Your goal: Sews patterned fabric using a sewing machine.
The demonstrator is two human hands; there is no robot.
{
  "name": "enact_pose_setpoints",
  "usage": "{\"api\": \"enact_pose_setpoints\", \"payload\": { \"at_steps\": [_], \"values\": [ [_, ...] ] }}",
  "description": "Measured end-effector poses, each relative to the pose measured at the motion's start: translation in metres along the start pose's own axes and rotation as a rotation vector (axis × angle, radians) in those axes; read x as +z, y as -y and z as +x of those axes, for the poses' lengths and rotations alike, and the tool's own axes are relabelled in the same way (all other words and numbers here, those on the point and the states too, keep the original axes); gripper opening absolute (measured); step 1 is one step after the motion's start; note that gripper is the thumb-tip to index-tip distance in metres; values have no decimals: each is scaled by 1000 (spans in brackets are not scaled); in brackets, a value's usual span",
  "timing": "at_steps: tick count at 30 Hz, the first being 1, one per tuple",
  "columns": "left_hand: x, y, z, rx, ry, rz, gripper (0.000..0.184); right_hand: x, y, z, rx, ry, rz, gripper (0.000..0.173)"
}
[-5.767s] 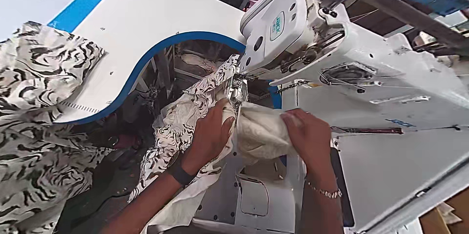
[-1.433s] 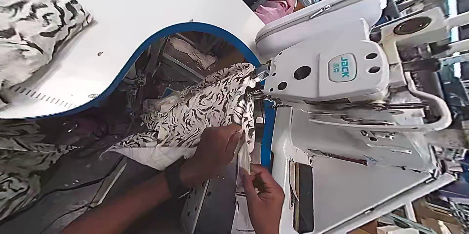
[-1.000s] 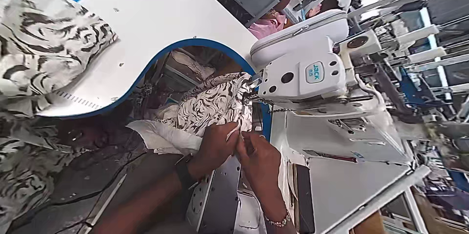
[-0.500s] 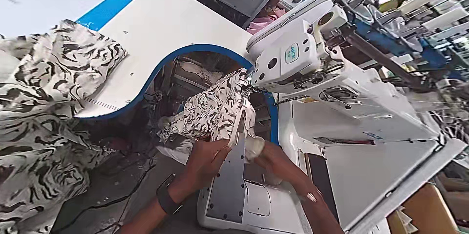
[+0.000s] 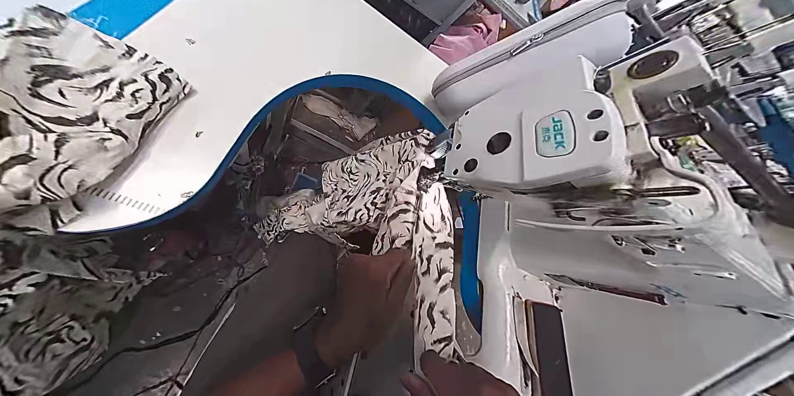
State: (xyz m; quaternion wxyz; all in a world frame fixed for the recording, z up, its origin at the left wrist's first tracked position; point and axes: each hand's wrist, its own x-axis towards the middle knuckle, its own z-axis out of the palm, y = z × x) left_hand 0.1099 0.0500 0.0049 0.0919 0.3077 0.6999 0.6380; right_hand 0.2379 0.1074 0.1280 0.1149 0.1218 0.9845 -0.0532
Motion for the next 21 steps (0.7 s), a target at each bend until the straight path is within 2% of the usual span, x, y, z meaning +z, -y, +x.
{"api": "enact_pose_setpoints", "payload": {
  "at_steps": [3, 6, 12, 16, 21],
  "values": [
    [-11, -6, 0, 58, 109, 113, 27, 1, 1, 3, -3, -22, 32, 28],
    [-19, -3, -4, 171, 118, 163, 29, 7, 0, 10, 20, -119, 12, 25],
    [-21, -4, 2, 167, 221, 119, 26, 20, -9, 28, -15, -295, -142, 24],
    [-28, -2, 6, 130, 283, 117, 31, 24, -12, 16, -16, -93, -42, 18],
    [-18, -8, 1, 155, 207, 270, 31, 9, -12, 11, -16, -21, 0, 18]
  ]
}}
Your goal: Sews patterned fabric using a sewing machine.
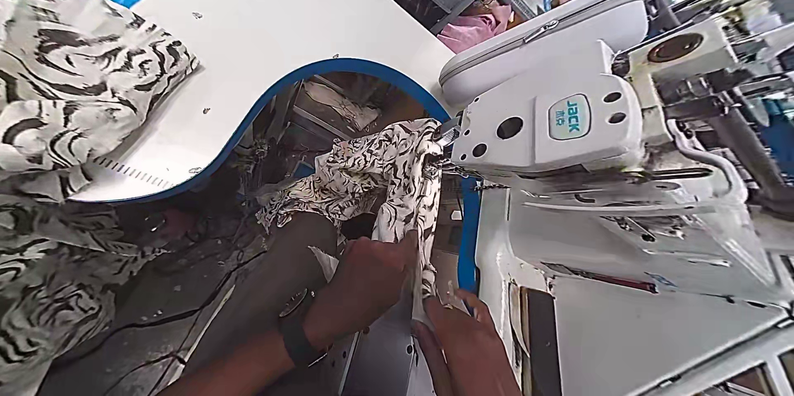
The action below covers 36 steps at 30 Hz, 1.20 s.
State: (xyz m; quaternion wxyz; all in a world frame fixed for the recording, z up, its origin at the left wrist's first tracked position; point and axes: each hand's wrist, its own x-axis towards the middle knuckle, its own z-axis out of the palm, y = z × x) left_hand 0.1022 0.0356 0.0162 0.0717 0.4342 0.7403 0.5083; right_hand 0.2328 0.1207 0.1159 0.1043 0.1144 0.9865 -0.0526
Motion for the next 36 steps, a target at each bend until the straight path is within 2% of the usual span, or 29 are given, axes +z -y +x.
{"api": "enact_pose_setpoints", "payload": {
  "at_steps": [2, 3, 8, 11, 14, 17, 19, 23, 25, 31, 36],
  "values": [
    [-5, 0, 1, -8, 33, 9, 31, -7, 4, -1, 3, 109, 65, 17],
    [-8, 1, 1, -20, 56, -7, 31, -9, 4, -1, -21, 110, 89, 17],
    [-9, -2, -4, -37, 91, -69, 31, -14, 2, 8, -83, -109, 162, 20],
    [-6, -2, -8, -23, 49, -36, 30, -7, 5, 11, -35, -221, 223, 18],
    [-7, -3, -10, -34, 61, -56, 20, 3, 11, 10, 54, -328, 299, 16],
    [-13, 1, -7, -59, 125, -161, 19, 10, 9, 12, 117, -393, 454, 17],
    [-18, 5, -5, -58, 173, -236, 23, 16, 8, 13, 95, -446, 492, 16],
    [-19, 8, 1, -49, 194, -260, 28, 29, 12, 19, -53, -699, 22, 18],
    [-18, 7, 3, -64, 192, -273, 30, 37, 11, 21, -96, -780, -102, 19],
    [-10, 7, 0, -56, 96, -366, 22, 56, -1, 42, -73, -889, 34, 11],
    [14, 10, 1, 52, -203, -219, 17, 74, -8, 53, -78, -942, 126, 16]
  ]
}}
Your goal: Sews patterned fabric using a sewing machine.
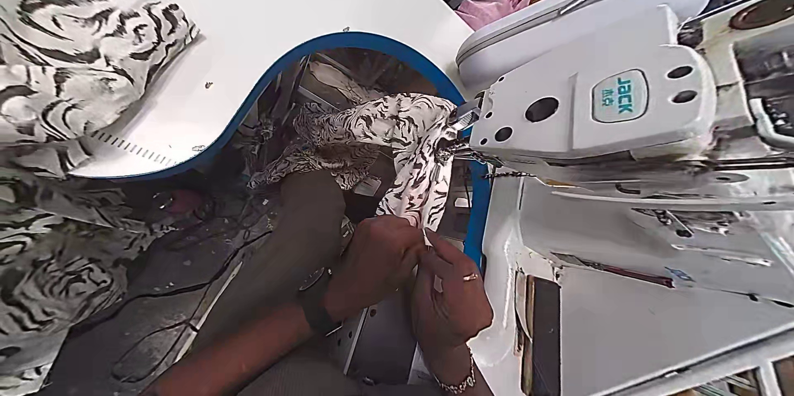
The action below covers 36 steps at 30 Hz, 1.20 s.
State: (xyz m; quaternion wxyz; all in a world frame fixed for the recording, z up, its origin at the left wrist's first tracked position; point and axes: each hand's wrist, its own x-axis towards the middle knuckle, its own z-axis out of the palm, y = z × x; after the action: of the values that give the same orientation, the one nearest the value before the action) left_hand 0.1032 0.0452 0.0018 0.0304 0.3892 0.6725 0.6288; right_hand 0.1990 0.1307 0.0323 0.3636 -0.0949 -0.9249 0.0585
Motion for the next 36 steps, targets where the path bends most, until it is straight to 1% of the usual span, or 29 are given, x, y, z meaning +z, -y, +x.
{"api": "enact_pose_setpoints", "payload": {
  "at_steps": [4, 7, 10, 12, 14, 15, 16, 17, 18, 19, 21, 22, 23, 25, 26, 27, 28, 29, 31, 33, 34, 35, 36],
  "values": [
    [13, 9, 19, 92, -76, 123, 23, 7, -9, 11, 18, 2, 5, 16],
    [19, 13, 35, 92, -105, 240, 18, 16, -14, 19, 54, 27, -17, 18],
    [22, 13, 43, 59, -66, 265, 11, 19, -18, 24, 101, 98, -42, 17],
    [21, 12, 43, 67, -58, 278, 11, 20, -21, 26, 117, 112, -30, 17],
    [10, 9, 44, 89, -19, 242, 14, 18, -19, 26, 120, 88, -30, 18],
    [-2, 5, 49, 91, -6, 195, 16, 18, -17, 24, 115, 74, -32, 18],
    [-18, -1, 59, 65, -14, 139, 21, 19, -15, 23, 104, 71, -34, 19],
    [-34, -5, 72, -11, -1, 76, 28, 21, -12, 22, 95, 81, -33, 20],
    [-47, -1, 86, -147, 86, -21, 38, 24, -9, 20, 79, 92, -37, 21],
    [-47, 14, 97, -299, 191, -181, 45, 25, -4, 18, 63, 101, -43, 22],
    [-12, 67, 118, -578, 307, -576, 56, 28, -3, 17, 24, 89, -64, 24],
    [9, 88, 130, -659, 325, -719, 59, 28, -4, 17, 14, 87, -76, 25],
    [20, 95, 152, -692, 318, -758, 55, 29, -6, 19, 9, 84, -81, 25],
    [25, 85, 201, -704, 265, -634, 32, 29, -6, 19, 25, 96, -83, 24],
    [31, 89, 224, -708, 267, -582, 26, 28, -6, 16, 31, 100, -82, 24],
    [41, 95, 235, -702, 283, -560, 25, 27, -6, 14, 31, 99, -85, 24],
    [47, 99, 234, -703, 276, -561, 27, 28, -7, 16, 23, 91, -87, 24],
    [52, 100, 226, -751, 230, -565, 28, 30, -8, 20, 11, 81, -96, 24],
    [63, 101, 190, -875, 76, -634, 32, 31, -6, 22, 8, 86, -95, 25],
    [69, 114, 162, -905, -119, -687, 30, 26, -5, 16, 49, 77, -24, 24],
    [56, 113, 151, -881, -191, -671, 28, 13, -2, 9, 128, 91, 81, 23],
    [30, 99, 139, -802, -239, -703, 26, -6, 6, 0, 261, 93, 230, 25],
    [-8, 65, 135, -641, -218, -716, 23, -20, 14, 1, 376, 48, 347, 31]
  ]
}}
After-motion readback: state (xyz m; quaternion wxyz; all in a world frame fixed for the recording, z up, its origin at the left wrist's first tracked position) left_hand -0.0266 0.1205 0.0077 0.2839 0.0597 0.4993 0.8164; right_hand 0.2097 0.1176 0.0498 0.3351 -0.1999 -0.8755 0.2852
